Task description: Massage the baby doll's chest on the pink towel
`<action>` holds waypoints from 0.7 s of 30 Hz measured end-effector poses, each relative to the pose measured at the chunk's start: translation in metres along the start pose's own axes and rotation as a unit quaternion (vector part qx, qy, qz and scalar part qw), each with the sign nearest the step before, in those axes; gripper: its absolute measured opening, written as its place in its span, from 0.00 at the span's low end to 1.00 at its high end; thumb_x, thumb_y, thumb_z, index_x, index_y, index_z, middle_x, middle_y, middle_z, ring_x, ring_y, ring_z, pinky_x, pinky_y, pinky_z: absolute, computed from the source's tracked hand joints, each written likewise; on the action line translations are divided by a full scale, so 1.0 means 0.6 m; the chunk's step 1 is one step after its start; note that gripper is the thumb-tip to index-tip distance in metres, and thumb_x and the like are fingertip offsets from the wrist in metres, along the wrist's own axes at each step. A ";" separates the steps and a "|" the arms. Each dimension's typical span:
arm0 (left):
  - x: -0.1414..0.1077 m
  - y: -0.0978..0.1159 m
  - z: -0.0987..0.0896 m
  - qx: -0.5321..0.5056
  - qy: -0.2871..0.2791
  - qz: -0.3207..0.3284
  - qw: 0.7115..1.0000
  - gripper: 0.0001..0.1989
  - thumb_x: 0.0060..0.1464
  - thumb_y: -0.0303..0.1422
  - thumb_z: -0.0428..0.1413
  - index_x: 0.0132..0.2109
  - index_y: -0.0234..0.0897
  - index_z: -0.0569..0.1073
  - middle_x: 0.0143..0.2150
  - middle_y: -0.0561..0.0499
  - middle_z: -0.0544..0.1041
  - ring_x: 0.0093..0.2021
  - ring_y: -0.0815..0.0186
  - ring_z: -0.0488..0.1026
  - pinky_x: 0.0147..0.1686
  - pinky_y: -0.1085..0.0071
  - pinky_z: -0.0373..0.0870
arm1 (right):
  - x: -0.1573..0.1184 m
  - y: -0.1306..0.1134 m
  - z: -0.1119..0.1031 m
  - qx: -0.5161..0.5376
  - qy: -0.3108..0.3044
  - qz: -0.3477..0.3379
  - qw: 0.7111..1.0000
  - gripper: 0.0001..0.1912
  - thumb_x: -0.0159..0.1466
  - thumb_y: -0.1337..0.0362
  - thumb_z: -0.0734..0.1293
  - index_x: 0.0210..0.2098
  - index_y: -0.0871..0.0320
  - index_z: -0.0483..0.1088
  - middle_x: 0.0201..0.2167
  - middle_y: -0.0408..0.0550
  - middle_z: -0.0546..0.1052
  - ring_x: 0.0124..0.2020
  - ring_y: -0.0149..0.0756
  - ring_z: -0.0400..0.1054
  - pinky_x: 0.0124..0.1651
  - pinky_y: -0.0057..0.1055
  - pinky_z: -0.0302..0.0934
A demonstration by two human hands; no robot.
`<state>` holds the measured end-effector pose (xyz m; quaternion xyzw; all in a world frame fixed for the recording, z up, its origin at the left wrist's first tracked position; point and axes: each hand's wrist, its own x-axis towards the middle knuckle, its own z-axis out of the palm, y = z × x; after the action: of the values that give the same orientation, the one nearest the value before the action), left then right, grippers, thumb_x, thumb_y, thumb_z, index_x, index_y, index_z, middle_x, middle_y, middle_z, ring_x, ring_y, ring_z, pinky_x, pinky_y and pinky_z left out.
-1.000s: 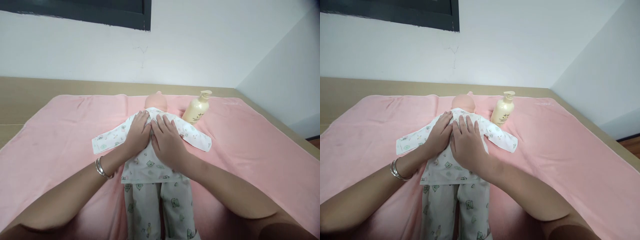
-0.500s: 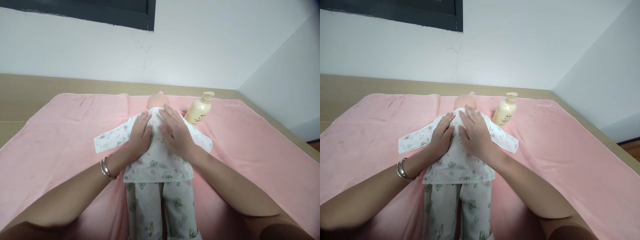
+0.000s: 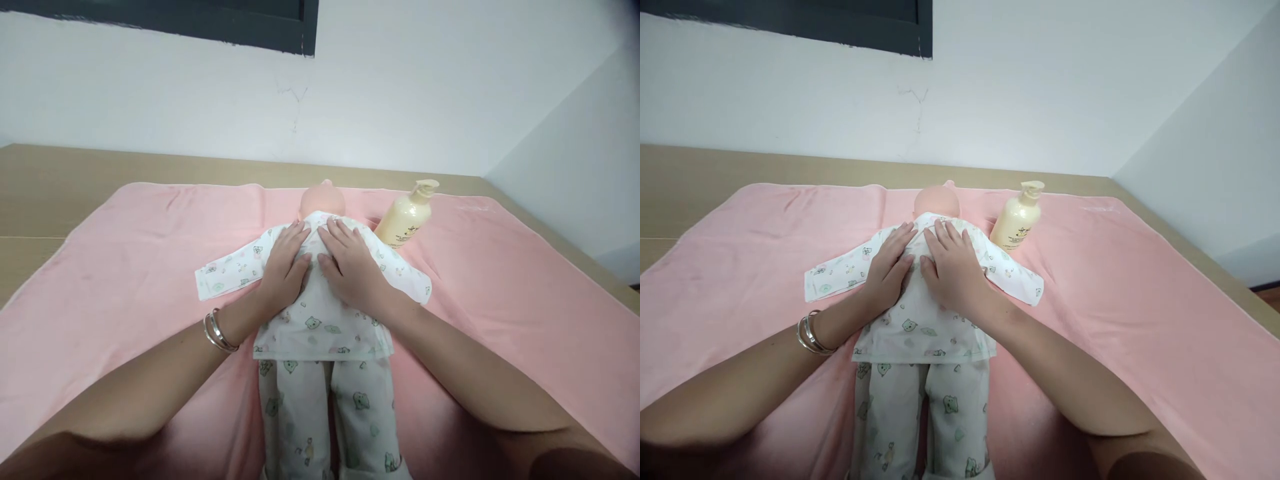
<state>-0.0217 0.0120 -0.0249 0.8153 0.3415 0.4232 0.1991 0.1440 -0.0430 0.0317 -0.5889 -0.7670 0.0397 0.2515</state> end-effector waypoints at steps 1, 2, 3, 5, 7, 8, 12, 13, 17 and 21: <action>-0.001 -0.002 -0.001 -0.002 -0.002 0.010 1.000 0.24 0.65 0.40 0.43 0.65 0.38 0.63 0.69 0.42 0.62 0.71 0.59 0.55 0.71 0.49 0.51 | 0.001 0.000 0.000 0.003 -0.014 0.008 1.000 0.29 0.68 0.61 0.54 0.65 0.67 0.60 0.69 0.61 0.57 0.72 0.52 0.45 0.71 0.58 0.42; -0.001 -0.004 -0.002 -0.006 -0.002 0.020 1.000 0.24 0.65 0.40 0.43 0.65 0.38 0.63 0.69 0.42 0.62 0.71 0.59 0.55 0.71 0.50 0.50 | 0.001 0.000 -0.002 0.009 -0.018 0.013 1.000 0.29 0.68 0.60 0.54 0.65 0.67 0.59 0.69 0.61 0.58 0.72 0.52 0.46 0.71 0.57 0.42; -0.002 -0.005 -0.003 -0.011 -0.003 0.030 0.999 0.25 0.65 0.40 0.44 0.65 0.37 0.63 0.69 0.41 0.61 0.72 0.58 0.54 0.71 0.50 0.50 | 0.001 0.000 -0.005 0.016 -0.012 0.013 1.000 0.29 0.68 0.60 0.54 0.65 0.67 0.59 0.69 0.60 0.58 0.72 0.51 0.47 0.71 0.56 0.43; -0.002 -0.006 -0.005 -0.023 -0.005 0.046 0.999 0.26 0.65 0.42 0.45 0.65 0.37 0.63 0.69 0.40 0.61 0.72 0.58 0.54 0.71 0.51 0.49 | 0.000 0.000 -0.015 0.029 0.024 0.005 0.999 0.29 0.67 0.60 0.55 0.65 0.64 0.59 0.69 0.58 0.57 0.72 0.48 0.48 0.71 0.55 0.46; -0.002 -0.006 -0.007 -0.034 -0.010 0.053 0.998 0.26 0.64 0.44 0.46 0.65 0.38 0.63 0.70 0.41 0.61 0.72 0.58 0.54 0.71 0.50 0.48 | -0.001 0.001 -0.020 0.034 0.066 -0.004 0.997 0.28 0.67 0.61 0.55 0.65 0.60 0.58 0.70 0.55 0.56 0.72 0.47 0.46 0.70 0.55 0.47; -0.002 -0.006 -0.008 -0.037 -0.013 0.054 0.998 0.27 0.64 0.45 0.46 0.65 0.39 0.63 0.70 0.41 0.60 0.72 0.58 0.53 0.71 0.50 0.48 | -0.002 0.001 -0.019 0.032 0.073 -0.006 0.997 0.28 0.67 0.62 0.55 0.66 0.59 0.58 0.71 0.54 0.55 0.72 0.46 0.45 0.70 0.56 0.47; -0.001 -0.007 -0.007 -0.033 -0.016 0.053 0.998 0.26 0.64 0.44 0.46 0.65 0.40 0.64 0.70 0.42 0.60 0.72 0.58 0.54 0.71 0.50 0.49 | -0.002 0.002 -0.002 0.004 0.006 -0.005 1.000 0.28 0.68 0.61 0.55 0.66 0.64 0.58 0.70 0.60 0.56 0.72 0.51 0.44 0.71 0.58 0.44; 0.000 -0.007 -0.007 -0.029 -0.014 0.053 0.998 0.25 0.64 0.44 0.45 0.64 0.40 0.64 0.70 0.42 0.61 0.71 0.58 0.55 0.71 0.50 0.50 | -0.001 0.002 0.001 -0.006 -0.016 -0.009 1.000 0.28 0.68 0.61 0.55 0.65 0.66 0.59 0.70 0.62 0.56 0.72 0.52 0.44 0.71 0.59 0.43; 0.003 -0.005 -0.006 -0.004 -0.014 0.036 0.999 0.24 0.64 0.41 0.46 0.63 0.39 0.65 0.69 0.42 0.62 0.70 0.58 0.57 0.70 0.49 0.52 | 0.007 -0.002 -0.022 -0.002 -0.036 -0.013 0.999 0.28 0.68 0.58 0.57 0.63 0.64 0.63 0.69 0.60 0.59 0.71 0.52 0.49 0.71 0.53 0.50; 0.019 0.016 -0.012 0.032 -0.023 -0.011 0.999 0.23 0.61 0.39 0.47 0.60 0.36 0.69 0.67 0.42 0.66 0.68 0.55 0.60 0.69 0.49 0.55 | 0.011 0.004 -0.091 0.012 0.061 0.020 0.998 0.27 0.66 0.58 0.59 0.63 0.56 0.64 0.70 0.52 0.57 0.70 0.46 0.51 0.70 0.47 0.53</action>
<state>-0.0192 0.0138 -0.0090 0.8270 0.3587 0.3913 0.1854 0.1683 -0.0492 0.0804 -0.6026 -0.7378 0.0182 0.3037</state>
